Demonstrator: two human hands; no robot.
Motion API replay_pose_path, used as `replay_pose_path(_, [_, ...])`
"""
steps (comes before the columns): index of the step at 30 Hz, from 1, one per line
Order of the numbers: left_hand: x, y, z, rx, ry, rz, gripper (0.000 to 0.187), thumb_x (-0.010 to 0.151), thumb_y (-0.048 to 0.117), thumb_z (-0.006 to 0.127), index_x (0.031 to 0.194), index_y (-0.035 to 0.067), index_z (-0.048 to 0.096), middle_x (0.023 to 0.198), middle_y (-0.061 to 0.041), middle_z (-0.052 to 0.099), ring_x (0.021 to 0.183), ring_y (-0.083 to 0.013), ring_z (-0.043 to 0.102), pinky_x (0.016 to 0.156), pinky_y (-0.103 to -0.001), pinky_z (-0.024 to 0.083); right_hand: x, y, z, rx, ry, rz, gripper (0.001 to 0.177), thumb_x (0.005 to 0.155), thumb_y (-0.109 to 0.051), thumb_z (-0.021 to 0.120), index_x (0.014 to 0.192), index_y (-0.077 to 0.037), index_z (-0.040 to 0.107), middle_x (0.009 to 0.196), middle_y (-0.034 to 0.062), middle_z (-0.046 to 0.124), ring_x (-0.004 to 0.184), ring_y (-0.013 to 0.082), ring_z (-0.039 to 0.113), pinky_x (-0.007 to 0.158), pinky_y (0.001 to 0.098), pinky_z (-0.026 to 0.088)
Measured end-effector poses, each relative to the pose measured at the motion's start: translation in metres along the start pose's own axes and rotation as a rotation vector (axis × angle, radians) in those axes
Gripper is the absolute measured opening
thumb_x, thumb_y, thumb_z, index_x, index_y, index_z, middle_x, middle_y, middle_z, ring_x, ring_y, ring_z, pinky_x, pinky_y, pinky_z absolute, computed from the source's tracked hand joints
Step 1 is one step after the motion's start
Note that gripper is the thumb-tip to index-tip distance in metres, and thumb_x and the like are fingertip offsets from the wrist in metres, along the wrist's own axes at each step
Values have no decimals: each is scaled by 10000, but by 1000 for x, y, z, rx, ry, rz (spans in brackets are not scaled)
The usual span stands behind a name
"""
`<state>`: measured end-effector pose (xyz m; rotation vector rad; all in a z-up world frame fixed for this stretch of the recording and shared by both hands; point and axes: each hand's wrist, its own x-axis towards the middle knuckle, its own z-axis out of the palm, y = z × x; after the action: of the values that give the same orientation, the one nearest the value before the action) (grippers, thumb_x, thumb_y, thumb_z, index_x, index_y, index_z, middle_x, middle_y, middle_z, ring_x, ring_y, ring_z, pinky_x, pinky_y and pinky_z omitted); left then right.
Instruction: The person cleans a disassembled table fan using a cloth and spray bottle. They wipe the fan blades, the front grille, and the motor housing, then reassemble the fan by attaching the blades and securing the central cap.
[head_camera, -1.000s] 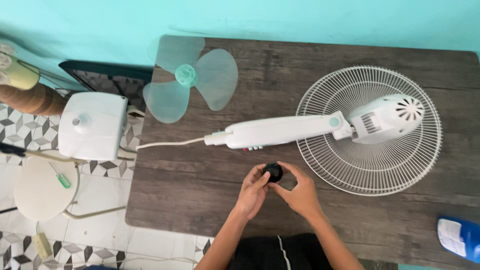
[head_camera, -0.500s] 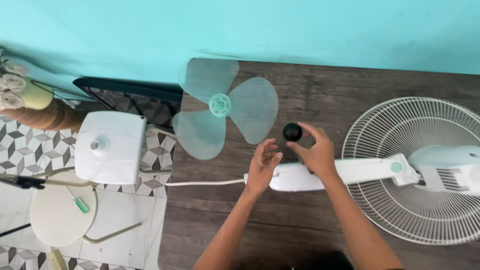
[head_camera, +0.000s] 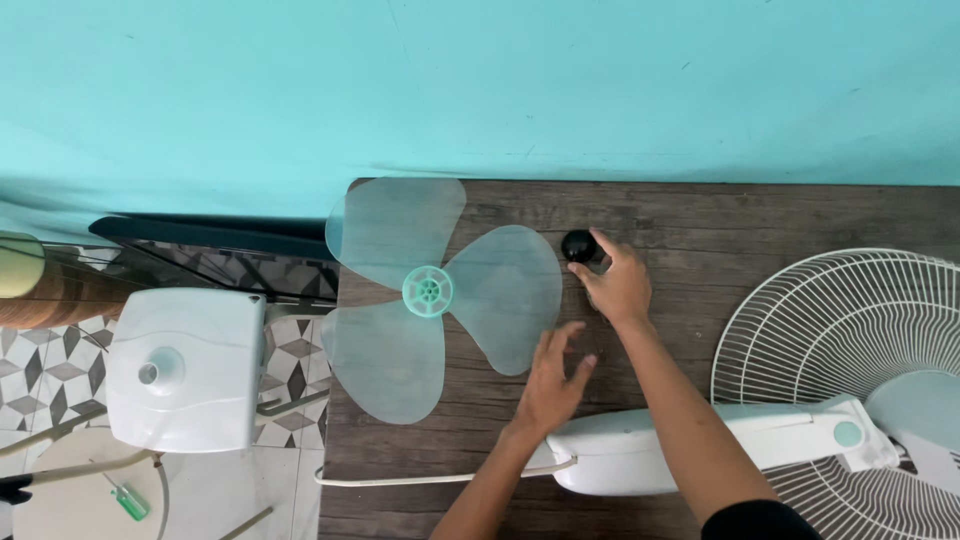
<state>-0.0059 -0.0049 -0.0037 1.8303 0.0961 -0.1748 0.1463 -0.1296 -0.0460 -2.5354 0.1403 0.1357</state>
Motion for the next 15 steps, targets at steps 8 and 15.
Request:
replay_pose_path(8, [-39, 13, 25, 158, -190, 144, 468, 966, 289, 671, 1366, 65, 572, 1311, -178, 575, 1248, -360, 536, 1054, -499, 410, -42, -4, -52, 256, 141, -80, 730, 767, -358, 894, 1382, -73, 624, 892, 86, 648, 810, 205, 632, 721, 372, 533])
replay_pose_path(15, [-64, 46, 63, 538, -321, 189, 858, 829, 668, 724, 1420, 70, 552, 1346, -177, 582, 1271, -379, 523, 1075, -552, 380, -192, 44, -158, 505, 305, -96, 391, 862, -218, 833, 1194, -51, 715, 891, 39, 664, 881, 144, 626, 897, 306, 490])
